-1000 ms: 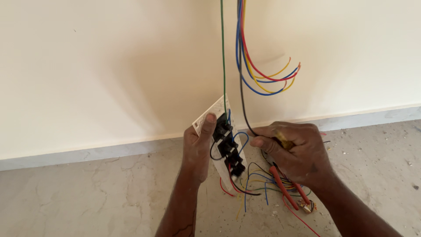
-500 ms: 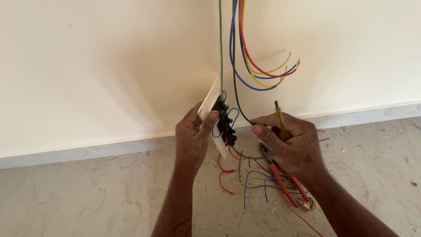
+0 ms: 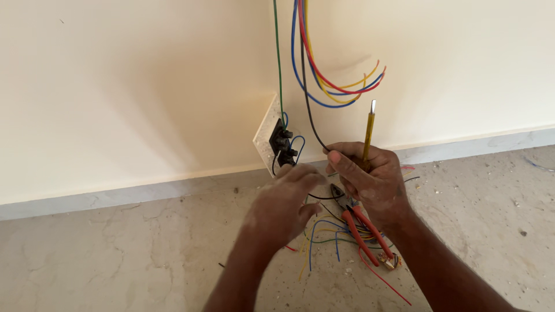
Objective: The person wires a switchboard by stripping wires with pliers and connecting them to terminals using a screwdriver.
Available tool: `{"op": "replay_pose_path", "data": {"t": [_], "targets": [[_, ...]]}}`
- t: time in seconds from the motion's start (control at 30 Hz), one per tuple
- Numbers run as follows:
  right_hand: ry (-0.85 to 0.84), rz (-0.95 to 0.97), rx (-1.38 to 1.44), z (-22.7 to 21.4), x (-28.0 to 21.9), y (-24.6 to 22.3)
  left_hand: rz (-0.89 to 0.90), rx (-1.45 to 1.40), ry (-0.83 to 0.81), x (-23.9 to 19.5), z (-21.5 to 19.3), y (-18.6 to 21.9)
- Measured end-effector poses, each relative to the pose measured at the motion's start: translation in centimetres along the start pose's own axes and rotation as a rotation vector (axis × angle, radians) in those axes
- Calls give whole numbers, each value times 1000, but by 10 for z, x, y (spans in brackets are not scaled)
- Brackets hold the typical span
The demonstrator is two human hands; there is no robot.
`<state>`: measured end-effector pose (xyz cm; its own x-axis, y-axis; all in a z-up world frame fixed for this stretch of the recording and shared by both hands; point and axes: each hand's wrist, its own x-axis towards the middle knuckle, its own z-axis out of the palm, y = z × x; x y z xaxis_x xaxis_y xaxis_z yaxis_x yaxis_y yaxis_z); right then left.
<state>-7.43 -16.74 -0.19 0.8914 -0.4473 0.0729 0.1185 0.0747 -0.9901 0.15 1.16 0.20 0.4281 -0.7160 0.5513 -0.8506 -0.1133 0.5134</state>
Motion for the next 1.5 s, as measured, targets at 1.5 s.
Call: {"op": "replay_pose_path", "data": {"t": [1.5], "targets": [[-132, 592, -1434, -48, -13, 138, -240, -197, 125, 0, 20, -20]]}}
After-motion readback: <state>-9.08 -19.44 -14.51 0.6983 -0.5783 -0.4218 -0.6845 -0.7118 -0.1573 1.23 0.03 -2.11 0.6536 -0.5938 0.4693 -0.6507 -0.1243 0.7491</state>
